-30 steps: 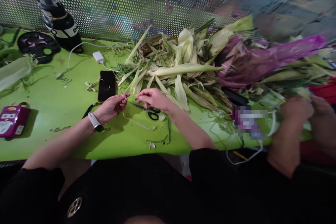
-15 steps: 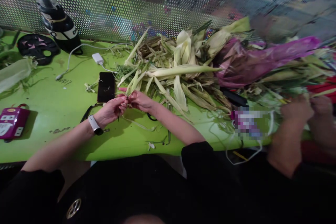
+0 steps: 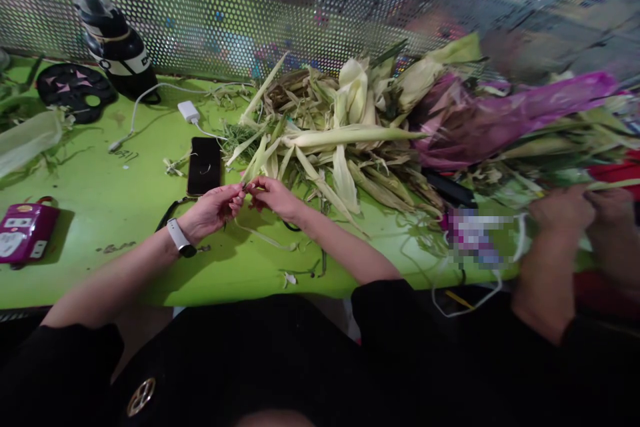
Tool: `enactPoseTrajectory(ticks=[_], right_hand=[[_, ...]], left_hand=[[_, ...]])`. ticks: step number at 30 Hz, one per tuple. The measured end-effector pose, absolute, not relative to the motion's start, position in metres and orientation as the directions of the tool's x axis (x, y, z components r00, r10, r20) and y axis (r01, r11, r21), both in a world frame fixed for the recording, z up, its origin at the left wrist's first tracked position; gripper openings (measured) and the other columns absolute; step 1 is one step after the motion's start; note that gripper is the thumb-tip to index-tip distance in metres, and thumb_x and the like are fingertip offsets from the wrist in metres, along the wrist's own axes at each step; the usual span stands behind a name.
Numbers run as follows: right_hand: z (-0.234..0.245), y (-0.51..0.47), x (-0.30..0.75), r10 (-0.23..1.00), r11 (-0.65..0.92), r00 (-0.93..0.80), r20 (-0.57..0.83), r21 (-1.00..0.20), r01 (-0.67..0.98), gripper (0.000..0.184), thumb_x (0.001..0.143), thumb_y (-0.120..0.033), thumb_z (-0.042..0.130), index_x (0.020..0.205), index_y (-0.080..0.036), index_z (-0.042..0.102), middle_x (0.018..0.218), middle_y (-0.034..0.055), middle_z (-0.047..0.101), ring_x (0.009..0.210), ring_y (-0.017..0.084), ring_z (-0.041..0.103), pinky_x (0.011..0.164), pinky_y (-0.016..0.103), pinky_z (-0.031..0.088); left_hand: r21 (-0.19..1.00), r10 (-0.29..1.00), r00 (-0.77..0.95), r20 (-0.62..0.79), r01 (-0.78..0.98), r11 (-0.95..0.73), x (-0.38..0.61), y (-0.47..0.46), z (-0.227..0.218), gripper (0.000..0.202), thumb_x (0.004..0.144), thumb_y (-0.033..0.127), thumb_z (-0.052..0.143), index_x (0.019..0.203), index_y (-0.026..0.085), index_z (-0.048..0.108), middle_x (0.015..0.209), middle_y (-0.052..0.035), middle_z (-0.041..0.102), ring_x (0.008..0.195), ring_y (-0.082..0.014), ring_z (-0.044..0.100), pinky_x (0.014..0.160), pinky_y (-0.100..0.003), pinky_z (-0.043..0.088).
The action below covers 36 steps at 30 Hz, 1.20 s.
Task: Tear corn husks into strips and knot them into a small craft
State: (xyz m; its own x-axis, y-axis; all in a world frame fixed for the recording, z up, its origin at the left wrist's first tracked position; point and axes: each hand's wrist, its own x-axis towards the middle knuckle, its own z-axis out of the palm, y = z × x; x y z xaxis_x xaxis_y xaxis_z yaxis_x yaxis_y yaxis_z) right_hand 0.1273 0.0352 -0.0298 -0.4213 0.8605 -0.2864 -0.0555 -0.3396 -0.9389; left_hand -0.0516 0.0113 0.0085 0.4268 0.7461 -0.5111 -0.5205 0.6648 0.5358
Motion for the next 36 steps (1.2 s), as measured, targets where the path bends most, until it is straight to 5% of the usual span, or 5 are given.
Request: enactPoseTrajectory(ticks=[6,17,23,28,36], right_hand=[[-0.021,0.022,0.147,0.906,-0.229,-0.368,-0.208,-0.973,-0.012,0.016,0.087,-0.030,0.066,0.092,-0.019,0.055,0.062,-0.0034,0.063,0.052,0.008,0.059,0.044,0.017,0.041],[-0.024,0.024,0.144,0.816,-0.459,-0.458,-0.352,-0.877,-0.144,0.029,0.082,-0.041,0.069,0.090,-0.020,0.051,0.054,-0.0090,0.059,0.033,0.005,0.045,0.031,0.015,0.028],[-0.023,0.024,0.148,0.829,-0.340,-0.455,-0.325,-0.939,0.051,0.046,0.073,-0.053,0.079,0.084,-0.018,0.051,0.050,-0.0099,0.056,0.035,0.004,0.044,0.034,0.016,0.031],[-0.007,0.024,0.156,0.847,-0.263,-0.395,-0.356,-0.926,0.271,0.022,0.092,-0.032,0.064,0.082,-0.018,0.051,0.056,-0.0079,0.057,0.040,0.005,0.052,0.041,0.017,0.040],[0.015,0.014,0.169,0.746,0.133,-0.533,-0.399,-0.696,0.706,0.017,0.098,-0.028,0.052,0.090,-0.016,0.060,0.068,0.0015,0.067,0.058,0.013,0.064,0.061,0.029,0.049]], left_hand=[[0.571,0.734,0.368,-0.571,-0.465,0.677,-0.052,0.015,0.004,0.015,0.090,0.002,0.057,0.085,0.005,0.070,0.065,-0.0036,0.063,0.049,-0.0037,0.055,0.046,-0.010,0.047],[0.570,0.725,0.396,-0.563,-0.450,0.688,-0.050,0.014,-0.001,0.017,0.092,0.003,0.056,0.083,0.005,0.070,0.065,-0.0035,0.063,0.050,-0.0040,0.056,0.048,-0.010,0.049],[0.568,0.729,0.369,-0.577,-0.459,0.683,-0.052,0.015,-0.002,0.015,0.091,0.002,0.056,0.086,0.005,0.070,0.067,-0.0035,0.064,0.050,-0.0038,0.057,0.049,-0.010,0.050],[0.616,0.741,0.367,-0.562,-0.411,0.672,-0.054,0.017,-0.004,0.017,0.093,0.004,0.055,0.091,0.005,0.072,0.068,-0.0031,0.065,0.051,-0.0036,0.058,0.050,-0.010,0.051],[0.803,0.801,0.306,-0.514,-0.156,0.575,-0.048,0.012,-0.008,0.005,0.087,0.011,0.068,0.083,0.009,0.069,0.069,-0.0026,0.068,0.055,-0.0048,0.060,0.056,-0.015,0.050]])
